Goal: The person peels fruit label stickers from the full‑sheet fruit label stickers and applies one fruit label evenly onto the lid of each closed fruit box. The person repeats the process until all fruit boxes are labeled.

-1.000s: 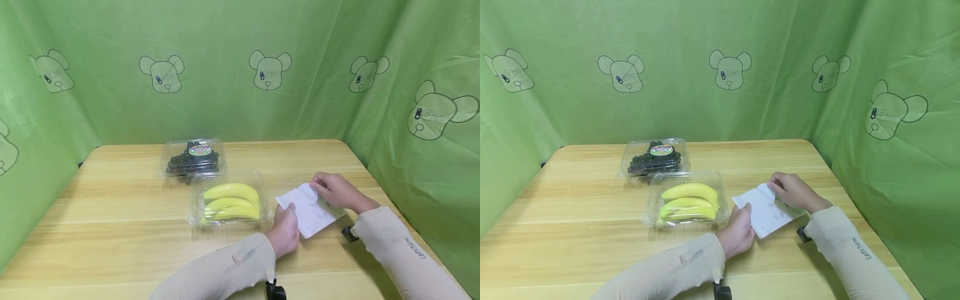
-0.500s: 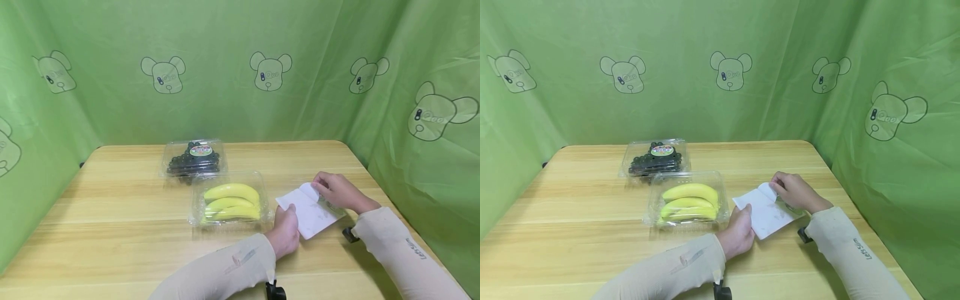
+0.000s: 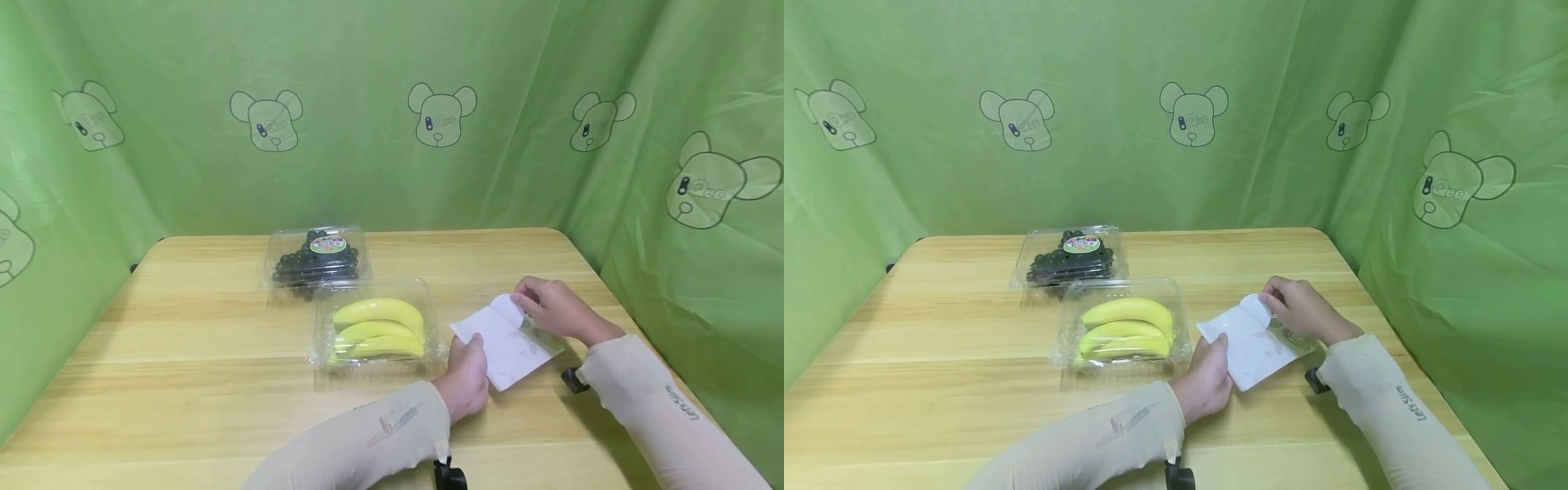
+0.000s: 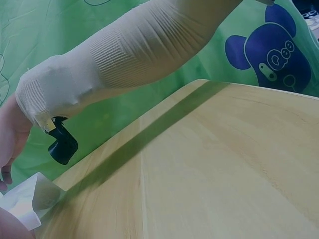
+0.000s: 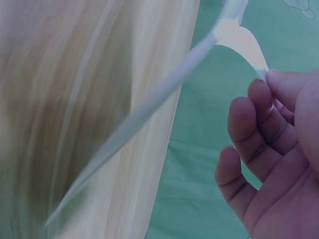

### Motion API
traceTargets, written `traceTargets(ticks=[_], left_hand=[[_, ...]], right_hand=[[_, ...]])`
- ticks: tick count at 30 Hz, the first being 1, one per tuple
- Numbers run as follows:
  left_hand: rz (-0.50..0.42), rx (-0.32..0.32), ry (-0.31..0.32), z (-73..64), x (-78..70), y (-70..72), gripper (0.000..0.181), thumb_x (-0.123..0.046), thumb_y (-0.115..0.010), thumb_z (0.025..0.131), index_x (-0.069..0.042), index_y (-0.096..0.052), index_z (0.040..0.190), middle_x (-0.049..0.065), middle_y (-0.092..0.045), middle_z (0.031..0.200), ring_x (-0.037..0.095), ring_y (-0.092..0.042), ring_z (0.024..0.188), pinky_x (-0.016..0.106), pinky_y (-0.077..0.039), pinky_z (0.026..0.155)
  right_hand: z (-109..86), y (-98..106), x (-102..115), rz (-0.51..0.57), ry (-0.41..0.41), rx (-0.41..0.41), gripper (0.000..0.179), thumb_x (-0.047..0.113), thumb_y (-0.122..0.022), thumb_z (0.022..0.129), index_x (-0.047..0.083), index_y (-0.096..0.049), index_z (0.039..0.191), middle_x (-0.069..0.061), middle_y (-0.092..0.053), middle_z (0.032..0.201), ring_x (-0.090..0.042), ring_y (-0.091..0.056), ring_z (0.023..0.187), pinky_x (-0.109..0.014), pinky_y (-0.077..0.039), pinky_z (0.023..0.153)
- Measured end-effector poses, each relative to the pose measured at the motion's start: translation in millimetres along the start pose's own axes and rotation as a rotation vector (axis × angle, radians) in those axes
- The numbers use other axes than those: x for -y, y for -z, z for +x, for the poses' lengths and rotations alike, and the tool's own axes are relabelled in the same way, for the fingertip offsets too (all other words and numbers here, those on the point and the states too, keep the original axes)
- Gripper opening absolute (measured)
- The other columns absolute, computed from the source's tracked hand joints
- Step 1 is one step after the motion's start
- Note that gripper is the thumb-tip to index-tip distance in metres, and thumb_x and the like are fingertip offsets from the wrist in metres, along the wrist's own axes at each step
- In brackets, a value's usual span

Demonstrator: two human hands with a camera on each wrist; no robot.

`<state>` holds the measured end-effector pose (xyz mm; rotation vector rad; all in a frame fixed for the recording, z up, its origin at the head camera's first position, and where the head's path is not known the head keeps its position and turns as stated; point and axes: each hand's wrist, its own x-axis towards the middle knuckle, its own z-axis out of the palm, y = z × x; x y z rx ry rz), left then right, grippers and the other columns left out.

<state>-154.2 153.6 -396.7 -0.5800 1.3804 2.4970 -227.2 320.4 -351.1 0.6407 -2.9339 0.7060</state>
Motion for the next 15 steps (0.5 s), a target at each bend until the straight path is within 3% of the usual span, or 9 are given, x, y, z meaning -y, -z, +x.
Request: traceTargets(ticks=[15], left_hand=[[0.005, -0.015, -0.004, 0.0, 0.2, 0.6, 0.025, -0.009, -0.045, 0.100, -0.001, -0.047, 0.124, 0.010, -0.058, 0.104, 0.023, -0.060, 0.095, 0.038, -0.053, 0.088]], right_hand=[[1.8, 2.3, -5.0, -0.013, -0.019, -0.004, 0.017, 0.015, -0.055, 0.100, 0.002, -0.063, 0.093, -0.001, -0.061, 0.073, -0.012, -0.051, 0.063, -0.027, -0.046, 0.055]])
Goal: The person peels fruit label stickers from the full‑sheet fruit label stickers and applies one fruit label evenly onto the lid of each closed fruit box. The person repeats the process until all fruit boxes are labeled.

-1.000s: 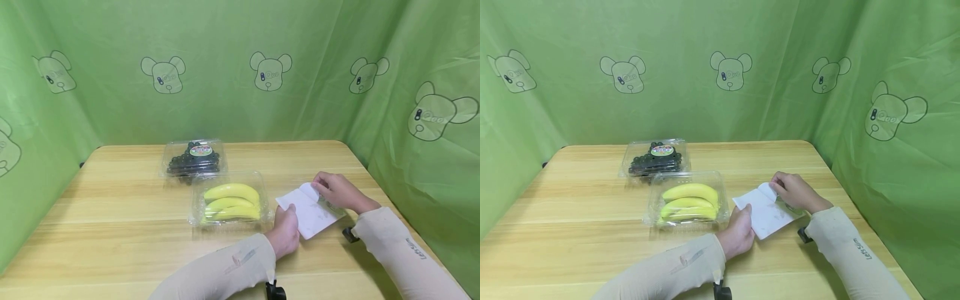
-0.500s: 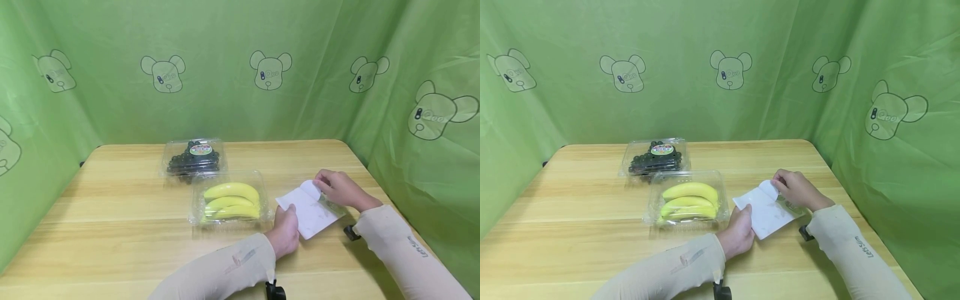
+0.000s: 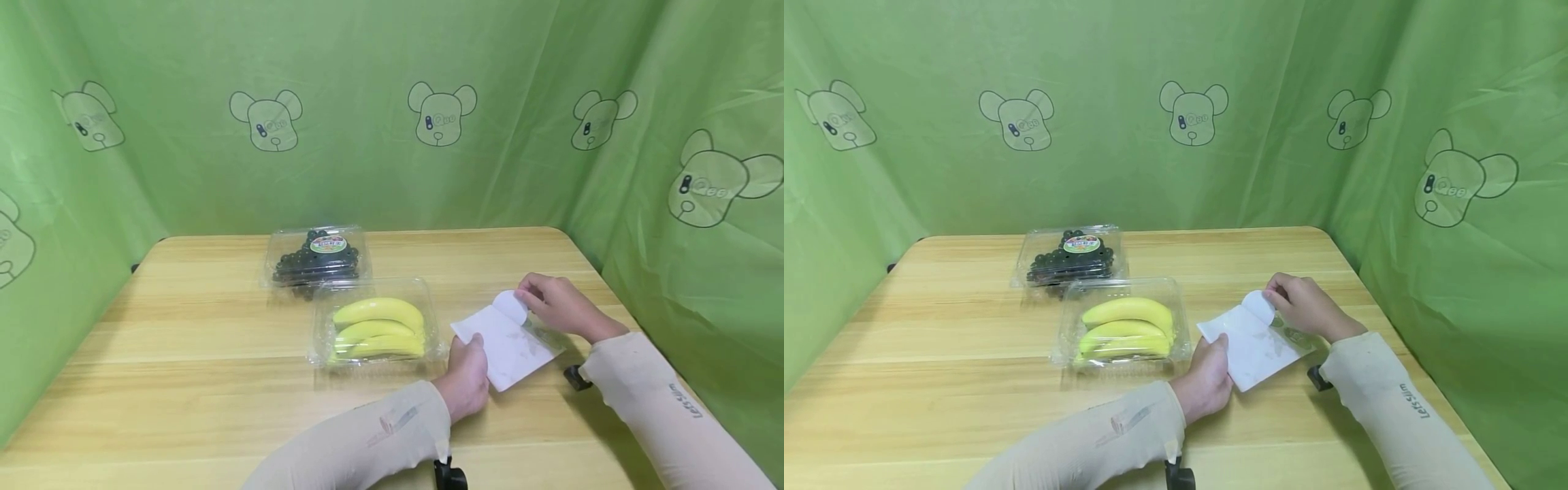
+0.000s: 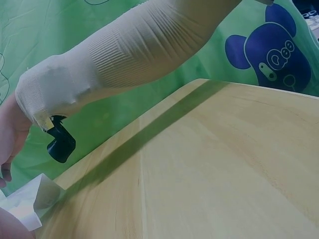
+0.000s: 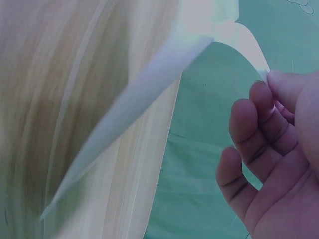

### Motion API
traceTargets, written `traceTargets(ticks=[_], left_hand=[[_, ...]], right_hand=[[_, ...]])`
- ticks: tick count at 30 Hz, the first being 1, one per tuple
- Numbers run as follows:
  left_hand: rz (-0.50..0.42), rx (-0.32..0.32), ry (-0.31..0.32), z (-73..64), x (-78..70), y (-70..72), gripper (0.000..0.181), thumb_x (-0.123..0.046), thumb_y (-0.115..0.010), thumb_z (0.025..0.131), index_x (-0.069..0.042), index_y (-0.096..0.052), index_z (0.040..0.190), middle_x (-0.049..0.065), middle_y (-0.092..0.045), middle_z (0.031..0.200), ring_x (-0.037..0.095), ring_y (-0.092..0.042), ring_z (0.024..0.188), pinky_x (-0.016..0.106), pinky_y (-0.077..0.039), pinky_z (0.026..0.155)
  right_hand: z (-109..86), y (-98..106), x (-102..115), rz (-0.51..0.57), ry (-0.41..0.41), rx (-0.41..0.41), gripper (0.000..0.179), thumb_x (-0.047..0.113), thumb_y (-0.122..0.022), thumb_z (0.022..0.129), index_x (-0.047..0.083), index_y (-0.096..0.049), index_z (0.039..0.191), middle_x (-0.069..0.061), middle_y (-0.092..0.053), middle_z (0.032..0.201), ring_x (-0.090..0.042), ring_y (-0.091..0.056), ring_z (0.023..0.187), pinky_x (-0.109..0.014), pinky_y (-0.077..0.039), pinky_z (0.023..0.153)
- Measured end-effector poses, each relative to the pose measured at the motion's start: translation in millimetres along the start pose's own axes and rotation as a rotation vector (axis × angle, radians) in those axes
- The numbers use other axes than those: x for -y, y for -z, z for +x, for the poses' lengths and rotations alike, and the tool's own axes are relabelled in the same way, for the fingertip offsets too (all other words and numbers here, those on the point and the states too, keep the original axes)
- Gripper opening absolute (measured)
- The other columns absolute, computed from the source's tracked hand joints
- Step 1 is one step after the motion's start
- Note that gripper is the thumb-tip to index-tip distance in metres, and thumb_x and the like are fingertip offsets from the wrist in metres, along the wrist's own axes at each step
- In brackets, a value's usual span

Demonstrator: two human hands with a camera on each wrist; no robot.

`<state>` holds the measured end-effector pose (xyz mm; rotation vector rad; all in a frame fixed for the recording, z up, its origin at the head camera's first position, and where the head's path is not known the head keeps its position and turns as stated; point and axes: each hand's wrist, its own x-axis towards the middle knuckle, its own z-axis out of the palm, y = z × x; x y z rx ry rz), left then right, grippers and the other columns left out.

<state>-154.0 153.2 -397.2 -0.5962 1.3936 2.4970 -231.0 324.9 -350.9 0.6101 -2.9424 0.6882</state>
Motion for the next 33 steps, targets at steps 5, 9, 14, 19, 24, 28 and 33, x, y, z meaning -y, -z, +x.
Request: traceTargets(ticks=[5, 9, 14, 19, 24, 28, 33], left_hand=[[0.002, -0.005, 0.001, 0.2, -0.2, 0.1, 0.026, -0.009, -0.046, 0.100, -0.001, -0.047, 0.125, 0.010, -0.057, 0.106, 0.024, -0.060, 0.097, 0.039, -0.052, 0.090], [0.012, -0.005, -0.007, 0.9, 0.2, 0.4, 0.027, -0.009, -0.046, 0.100, -0.001, -0.047, 0.125, 0.010, -0.058, 0.107, 0.025, -0.059, 0.099, 0.040, -0.051, 0.092], [0.029, -0.007, -0.009, 1.2, -0.2, 0.2, 0.025, -0.009, -0.047, 0.099, -0.002, -0.048, 0.123, 0.009, -0.058, 0.106, 0.025, -0.059, 0.100, 0.041, -0.050, 0.093], [0.022, -0.007, -0.001, 0.9, -0.1, 0.7, 0.026, -0.009, -0.046, 0.099, -0.001, -0.047, 0.124, 0.010, -0.057, 0.106, 0.024, -0.059, 0.099, 0.040, -0.051, 0.092], [0.022, -0.009, 0.002, 0.6, 0.0, 0.5, 0.027, -0.009, -0.046, 0.099, -0.001, -0.047, 0.125, 0.010, -0.057, 0.105, 0.024, -0.059, 0.097, 0.039, -0.052, 0.091], [0.027, -0.014, 0.004, 1.0, 0.1, 0.1, 0.027, -0.009, -0.046, 0.099, -0.002, -0.048, 0.125, 0.010, -0.057, 0.105, 0.023, -0.060, 0.096, 0.039, -0.051, 0.091], [0.043, -0.012, -0.005, 1.5, 0.6, 1.3, 0.028, -0.010, -0.046, 0.099, -0.001, -0.047, 0.125, 0.009, -0.058, 0.105, 0.023, -0.059, 0.097, 0.040, -0.051, 0.092]], right_hand=[[0.6, 0.7, -1.3, 0.008, 0.001, -0.001, 0.017, 0.015, -0.054, 0.100, 0.002, -0.062, 0.093, -0.002, -0.060, 0.072, -0.012, -0.051, 0.062, -0.027, -0.046, 0.054], [1.6, 1.9, -3.4, 0.003, -0.005, -0.009, 0.016, 0.013, -0.054, 0.100, 0.002, -0.062, 0.092, -0.003, -0.060, 0.071, -0.013, -0.052, 0.061, -0.027, -0.047, 0.053], [2.2, 3.3, -5.3, -0.006, -0.008, -0.016, 0.016, 0.013, -0.054, 0.100, 0.002, -0.062, 0.092, -0.004, -0.060, 0.070, -0.013, -0.053, 0.059, -0.027, -0.047, 0.052], [1.7, 4.4, -5.5, -0.001, -0.003, -0.017, 0.017, 0.014, -0.054, 0.100, 0.001, -0.061, 0.092, -0.003, -0.059, 0.070, -0.013, -0.051, 0.059, -0.027, -0.046, 0.051], [2.8, 5.8, -6.1, -0.009, -0.020, -0.018, 0.017, 0.013, -0.053, 0.100, 0.001, -0.061, 0.091, -0.004, -0.058, 0.069, -0.015, -0.051, 0.060, -0.027, -0.046, 0.051], [2.8, 7.2, -5.5, -0.008, -0.013, -0.026, 0.018, 0.014, -0.053, 0.101, 0.001, -0.061, 0.091, -0.004, -0.058, 0.069, -0.014, -0.050, 0.060, -0.027, -0.045, 0.051], [2.8, 8.0, -5.4, -0.006, -0.004, -0.042, 0.018, 0.014, -0.054, 0.100, 0.001, -0.062, 0.091, -0.002, -0.057, 0.068, -0.014, -0.050, 0.060, -0.026, -0.044, 0.050]])
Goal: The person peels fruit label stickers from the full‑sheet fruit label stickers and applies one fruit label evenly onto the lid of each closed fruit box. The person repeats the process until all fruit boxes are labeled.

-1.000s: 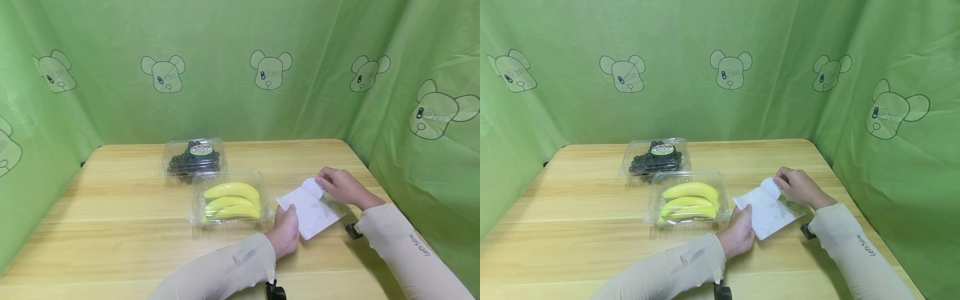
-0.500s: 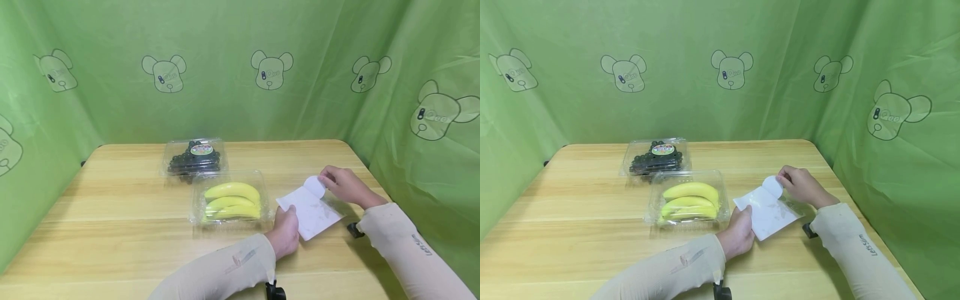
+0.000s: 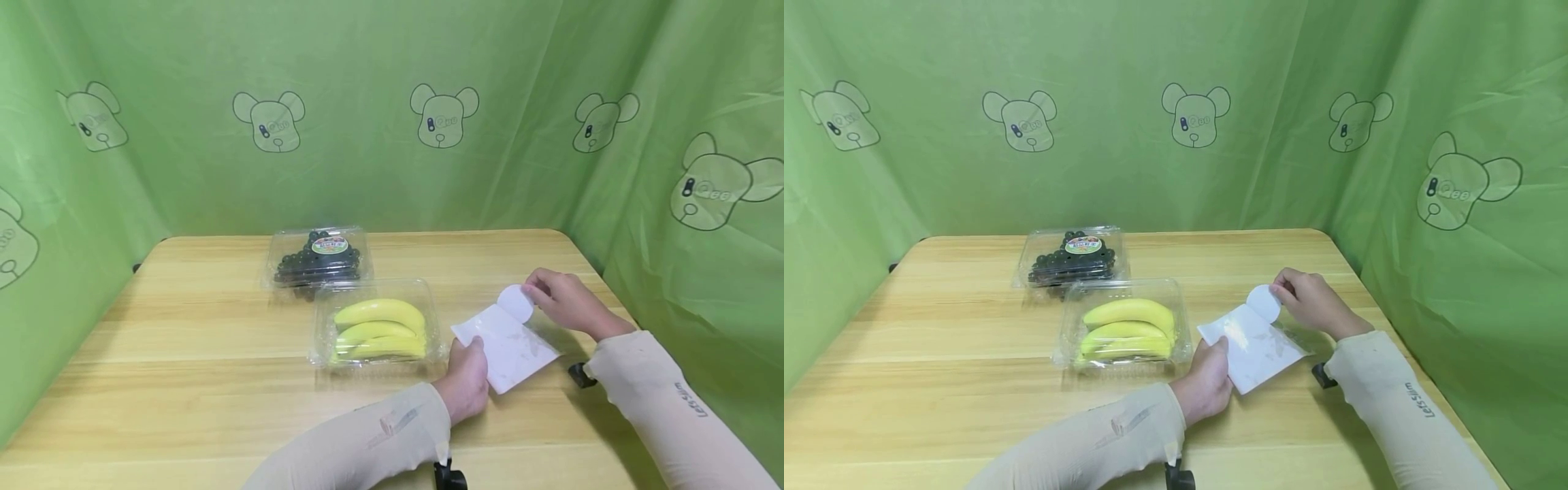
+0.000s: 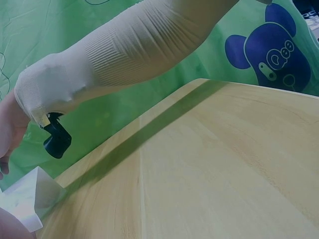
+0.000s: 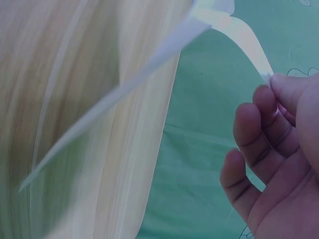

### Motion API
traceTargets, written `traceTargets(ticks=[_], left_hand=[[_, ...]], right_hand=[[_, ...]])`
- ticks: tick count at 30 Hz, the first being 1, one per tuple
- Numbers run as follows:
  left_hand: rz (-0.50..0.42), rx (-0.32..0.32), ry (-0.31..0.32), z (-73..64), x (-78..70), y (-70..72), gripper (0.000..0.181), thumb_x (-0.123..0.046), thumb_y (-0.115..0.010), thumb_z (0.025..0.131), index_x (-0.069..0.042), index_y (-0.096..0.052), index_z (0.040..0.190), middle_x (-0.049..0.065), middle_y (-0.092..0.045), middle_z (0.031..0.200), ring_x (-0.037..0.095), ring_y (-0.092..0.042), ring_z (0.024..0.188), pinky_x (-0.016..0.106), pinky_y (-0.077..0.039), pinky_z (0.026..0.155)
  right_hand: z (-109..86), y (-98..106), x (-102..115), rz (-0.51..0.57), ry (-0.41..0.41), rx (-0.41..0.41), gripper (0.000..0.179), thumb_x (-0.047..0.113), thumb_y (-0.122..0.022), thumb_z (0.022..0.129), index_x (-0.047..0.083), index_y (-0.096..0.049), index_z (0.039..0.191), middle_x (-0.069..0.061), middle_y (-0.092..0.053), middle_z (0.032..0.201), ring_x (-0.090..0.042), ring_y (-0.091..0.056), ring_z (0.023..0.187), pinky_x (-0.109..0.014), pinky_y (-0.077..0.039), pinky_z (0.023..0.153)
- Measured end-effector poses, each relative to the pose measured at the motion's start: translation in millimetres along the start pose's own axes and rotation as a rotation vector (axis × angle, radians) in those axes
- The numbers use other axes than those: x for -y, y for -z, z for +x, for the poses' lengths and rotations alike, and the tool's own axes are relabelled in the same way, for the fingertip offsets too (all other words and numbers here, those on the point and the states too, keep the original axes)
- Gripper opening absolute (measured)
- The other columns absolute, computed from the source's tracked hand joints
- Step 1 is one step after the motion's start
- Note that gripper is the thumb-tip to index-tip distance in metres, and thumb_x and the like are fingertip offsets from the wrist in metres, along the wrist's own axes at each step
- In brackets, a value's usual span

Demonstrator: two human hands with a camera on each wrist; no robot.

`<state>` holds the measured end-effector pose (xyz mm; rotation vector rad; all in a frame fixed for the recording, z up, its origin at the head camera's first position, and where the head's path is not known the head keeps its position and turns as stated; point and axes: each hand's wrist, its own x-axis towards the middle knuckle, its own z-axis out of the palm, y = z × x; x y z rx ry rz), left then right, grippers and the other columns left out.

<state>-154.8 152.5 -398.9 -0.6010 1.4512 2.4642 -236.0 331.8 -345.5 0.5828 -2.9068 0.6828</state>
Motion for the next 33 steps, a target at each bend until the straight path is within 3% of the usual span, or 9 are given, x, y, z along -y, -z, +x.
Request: traceTargets(ticks=[17, 33], left_hand=[[-0.022, 0.000, -0.005, 1.7, 2.1, 0.0, 0.026, -0.009, -0.046, 0.100, -0.001, -0.047, 0.124, 0.010, -0.059, 0.103, 0.025, -0.062, 0.094, 0.039, -0.053, 0.088], [0.000, -0.012, 0.014, -0.7, 1.5, 2.9, 0.028, -0.010, -0.046, 0.100, -0.001, -0.046, 0.126, 0.010, -0.058, 0.103, 0.023, -0.061, 0.093, 0.039, -0.053, 0.088]], right_hand=[[-0.3, 1.8, -6.2, -0.013, 0.003, -0.046, 0.015, 0.010, -0.054, 0.100, 0.002, -0.061, 0.090, 0.001, -0.056, 0.067, -0.015, -0.051, 0.059, -0.027, -0.045, 0.050], [-0.7, 4.3, -5.2, -0.017, -0.010, -0.069, 0.017, 0.012, -0.052, 0.100, 0.000, -0.061, 0.092, -0.004, -0.057, 0.068, -0.016, -0.049, 0.058, -0.027, -0.043, 0.049]])
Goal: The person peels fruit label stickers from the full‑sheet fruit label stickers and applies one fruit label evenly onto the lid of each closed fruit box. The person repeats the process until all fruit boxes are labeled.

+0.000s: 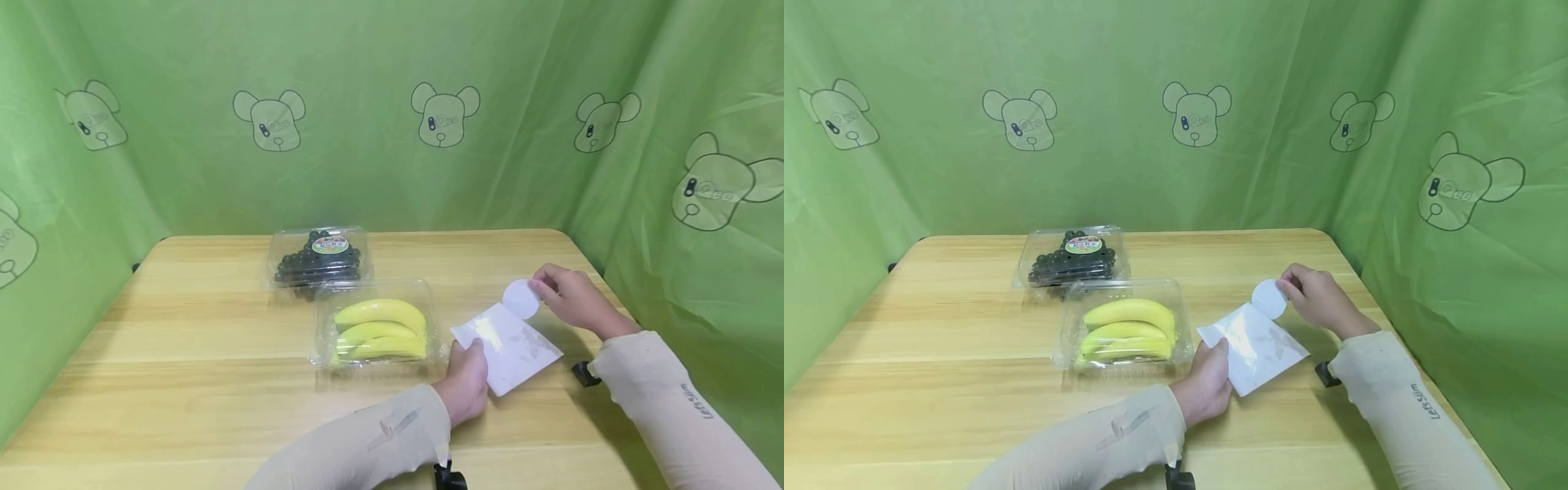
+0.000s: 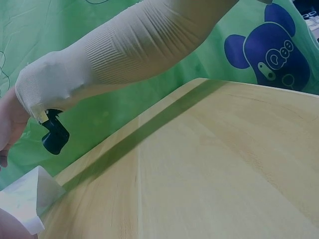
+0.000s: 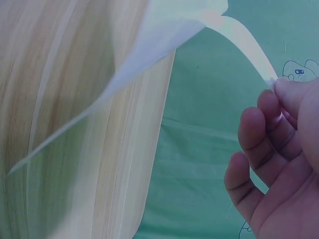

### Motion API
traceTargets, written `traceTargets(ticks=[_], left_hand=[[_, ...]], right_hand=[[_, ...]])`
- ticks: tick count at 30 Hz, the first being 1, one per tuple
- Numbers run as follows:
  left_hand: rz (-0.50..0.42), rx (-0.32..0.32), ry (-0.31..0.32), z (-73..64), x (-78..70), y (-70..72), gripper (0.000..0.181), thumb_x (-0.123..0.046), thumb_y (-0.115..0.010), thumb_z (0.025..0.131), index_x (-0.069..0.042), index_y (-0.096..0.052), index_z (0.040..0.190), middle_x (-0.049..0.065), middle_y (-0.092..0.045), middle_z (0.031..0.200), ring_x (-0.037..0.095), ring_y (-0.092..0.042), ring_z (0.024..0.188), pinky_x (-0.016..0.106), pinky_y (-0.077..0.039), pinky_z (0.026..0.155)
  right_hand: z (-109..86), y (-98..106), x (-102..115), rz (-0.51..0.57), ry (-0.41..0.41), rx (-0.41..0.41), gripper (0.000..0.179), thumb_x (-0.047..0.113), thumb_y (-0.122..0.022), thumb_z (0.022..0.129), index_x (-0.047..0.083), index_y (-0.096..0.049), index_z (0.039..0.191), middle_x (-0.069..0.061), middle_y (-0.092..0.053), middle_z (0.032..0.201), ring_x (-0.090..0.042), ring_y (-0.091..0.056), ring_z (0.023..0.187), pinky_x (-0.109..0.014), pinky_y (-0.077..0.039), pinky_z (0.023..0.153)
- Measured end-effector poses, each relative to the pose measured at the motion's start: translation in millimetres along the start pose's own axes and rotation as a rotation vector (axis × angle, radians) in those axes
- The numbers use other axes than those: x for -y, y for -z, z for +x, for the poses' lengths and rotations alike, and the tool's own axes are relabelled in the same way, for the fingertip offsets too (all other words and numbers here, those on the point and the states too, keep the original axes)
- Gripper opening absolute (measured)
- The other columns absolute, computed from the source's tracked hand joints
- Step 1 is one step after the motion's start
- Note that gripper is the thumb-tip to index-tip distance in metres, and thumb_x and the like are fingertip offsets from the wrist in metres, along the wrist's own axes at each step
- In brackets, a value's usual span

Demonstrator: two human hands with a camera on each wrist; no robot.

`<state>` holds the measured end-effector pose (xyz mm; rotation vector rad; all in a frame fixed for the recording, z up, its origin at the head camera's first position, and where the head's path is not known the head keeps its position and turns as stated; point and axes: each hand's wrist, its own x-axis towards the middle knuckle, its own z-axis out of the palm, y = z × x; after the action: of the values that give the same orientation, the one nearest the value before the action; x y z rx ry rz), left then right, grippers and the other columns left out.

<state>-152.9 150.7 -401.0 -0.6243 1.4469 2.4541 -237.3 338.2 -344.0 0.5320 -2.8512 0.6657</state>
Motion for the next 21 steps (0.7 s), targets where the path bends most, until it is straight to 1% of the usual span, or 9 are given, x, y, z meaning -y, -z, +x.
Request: traceTargets(ticks=[5, 9, 12, 15, 17, 21], left_hand=[[0.006, -0.002, -0.002, 0.3, 0.6, 0.1, 0.027, -0.010, -0.046, 0.100, -0.001, -0.046, 0.126, 0.010, -0.058, 0.103, 0.023, -0.061, 0.094, 0.039, -0.053, 0.088], [0.011, 0.001, -0.001, 1.1, 1.0, 0.4, 0.027, -0.010, -0.046, 0.099, -0.001, -0.047, 0.125, 0.010, -0.058, 0.104, 0.025, -0.061, 0.095, 0.040, -0.053, 0.089], [0.033, -0.004, 0.002, 1.6, 0.9, 0.5, 0.032, -0.010, -0.047, 0.099, 0.000, -0.044, 0.129, 0.013, -0.056, 0.111, 0.030, -0.058, 0.104, 0.044, -0.048, 0.096], [0.053, -0.011, 0.006, 2.0, 0.7, 0.3, 0.039, -0.011, -0.048, 0.098, 0.002, -0.041, 0.134, 0.016, -0.054, 0.118, 0.034, -0.053, 0.112, 0.048, -0.042, 0.103], [0.064, -0.015, 0.007, 2.4, 0.8, 0.2, 0.041, -0.011, -0.049, 0.098, 0.003, -0.039, 0.136, 0.016, -0.053, 0.119, 0.034, -0.052, 0.113, 0.049, -0.041, 0.104], [0.076, -0.020, 0.011, 2.6, 1.0, 0.2, 0.044, -0.012, -0.050, 0.098, 0.005, -0.038, 0.137, 0.016, -0.052, 0.118, 0.033, -0.053, 0.111, 0.048, -0.042, 0.103]], right_hand=[[-0.4, 1.2, -0.1, -0.008, -0.011, 0.000, 0.017, 0.012, -0.051, 0.101, 0.000, -0.060, 0.092, -0.007, -0.058, 0.068, -0.017, -0.049, 0.059, -0.027, -0.043, 0.049], [-0.6, 2.1, -1.2, -0.012, -0.014, -0.002, 0.018, 0.012, -0.051, 0.101, 0.000, -0.060, 0.092, -0.006, -0.058, 0.069, -0.017, -0.049, 0.059, -0.027, -0.042, 0.048], [-0.8, 2.7, -1.9, -0.014, -0.011, -0.012, 0.016, 0.012, -0.052, 0.100, 0.000, -0.060, 0.092, -0.004, -0.057, 0.068, -0.017, -0.049, 0.059, -0.027, -0.042, 0.049], [-1.0, 3.4, -2.2, -0.012, -0.011, -0.021, 0.015, 0.011, -0.053, 0.100, 0.000, -0.060, 0.092, -0.004, -0.057, 0.068, -0.017, -0.048, 0.059, -0.027, -0.042, 0.049], [-1.2, 3.7, -2.1, -0.007, -0.011, -0.023, 0.015, 0.011, -0.054, 0.100, 0.000, -0.060, 0.092, -0.005, -0.057, 0.069, -0.017, -0.048, 0.060, -0.027, -0.042, 0.050], [-1.8, 4.3, -0.7, -0.003, -0.012, -0.027, 0.015, 0.011, -0.054, 0.100, 0.000, -0.060, 0.091, -0.006, -0.058, 0.070, -0.017, -0.048, 0.060, -0.027, -0.042, 0.050]])
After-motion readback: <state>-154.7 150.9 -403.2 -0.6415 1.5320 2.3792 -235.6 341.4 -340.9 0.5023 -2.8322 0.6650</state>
